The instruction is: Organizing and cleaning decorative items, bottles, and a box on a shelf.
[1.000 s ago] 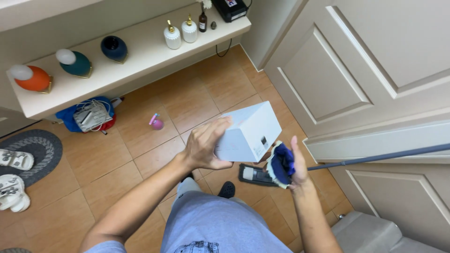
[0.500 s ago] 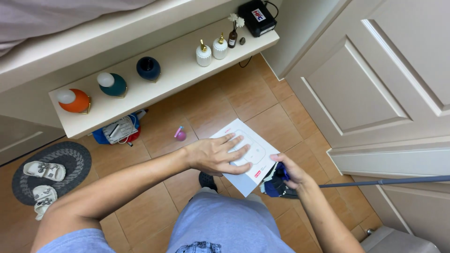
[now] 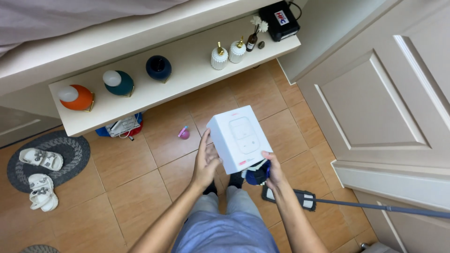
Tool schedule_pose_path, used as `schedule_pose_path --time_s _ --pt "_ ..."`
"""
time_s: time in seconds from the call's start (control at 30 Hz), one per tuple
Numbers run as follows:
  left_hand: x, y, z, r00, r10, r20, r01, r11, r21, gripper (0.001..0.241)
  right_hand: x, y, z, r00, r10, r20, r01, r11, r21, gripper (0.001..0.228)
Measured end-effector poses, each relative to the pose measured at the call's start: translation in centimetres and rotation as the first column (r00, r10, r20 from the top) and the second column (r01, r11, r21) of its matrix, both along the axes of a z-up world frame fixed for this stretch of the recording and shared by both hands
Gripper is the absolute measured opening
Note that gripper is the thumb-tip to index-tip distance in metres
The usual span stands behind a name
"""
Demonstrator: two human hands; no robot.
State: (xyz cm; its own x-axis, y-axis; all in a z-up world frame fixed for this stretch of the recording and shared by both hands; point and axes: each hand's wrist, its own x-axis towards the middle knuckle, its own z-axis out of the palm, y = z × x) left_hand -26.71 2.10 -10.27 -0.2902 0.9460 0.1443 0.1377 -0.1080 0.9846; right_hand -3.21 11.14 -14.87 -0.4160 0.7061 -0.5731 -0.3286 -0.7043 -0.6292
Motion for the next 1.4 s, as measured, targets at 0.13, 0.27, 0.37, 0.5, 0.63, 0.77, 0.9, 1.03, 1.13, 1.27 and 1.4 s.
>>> schedule_pose_path --time_s 0.13,0.27,0.37,0.5,0.63,0.77,0.9,1.03,1.13,1.27,1.4 --pt "1.0 2.4 -3.3 0.820 0.217 0.530 -0.035 0.943 -0.332 0.099 -3.1 2.8 -3.2 0.995 0.084 0.062 -0.092 0.985 0.147 0.056" --pt "-0.7 6.7 -8.6 0.806 0.241 0.541 -0.152 0.967 -0.204 0.108 -7.6 6.7 -7.1 0.995 0.088 0.056 -0.096 0.981 0.166 0.043" --pt "-3.4 10.6 -14.1 0.892 0.312 0.328 -0.262 0.947 -0.187 0.106 -11.8 10.7 -9.9 0.993 0.107 0.052 -0.116 0.972 0.205 0.040" --pt "-7.8 16.9 -19.1 0.918 0.397 -0.007 -0.396 0.912 -0.103 0.099 -17.7 17.3 -15.3 0.990 0.121 0.068 -0.137 0.933 0.332 0.040" --pt "-12.9 23.6 -24.6 0.899 0.437 -0.039 -0.439 0.897 -0.059 0.106 -23.4 24.0 -18.9 0.985 0.150 0.083 -0.172 0.868 0.467 0.041" --pt "-16.3 28.0 -29.1 0.877 0.479 -0.043 -0.471 0.873 0.122 0.099 -27.4 28.8 -21.0 0.958 0.177 0.224 -0.271 0.809 0.521 0.051" --pt "-18.8 31.4 -32.9 0.890 0.450 -0.075 -0.428 0.880 0.204 0.095 -29.5 33.7 -25.3 0.893 0.160 0.420 -0.421 0.625 0.657 0.067" --pt "-20.9 33.6 -35.6 0.848 0.511 -0.140 -0.459 0.840 0.289 0.097 -29.1 35.1 -25.6 0.774 0.095 0.625 -0.587 0.477 0.654 0.082" --pt "-21.6 34.3 -36.2 0.823 0.528 -0.207 -0.459 0.835 0.305 0.098 -27.8 34.6 -25.5 0.671 -0.030 0.741 -0.677 0.381 0.629 0.092" --pt "-21.1 33.9 -36.6 0.794 0.553 -0.254 -0.454 0.816 0.358 0.091 -26.6 36.3 -31.8 0.831 -0.141 0.538 -0.526 0.117 0.842 0.073" --pt "-21.6 31.9 -34.4 0.847 0.424 -0.319 -0.324 0.890 0.322 0.086 -26.5 33.6 -31.4 0.879 -0.140 0.455 -0.438 0.137 0.889 0.048"
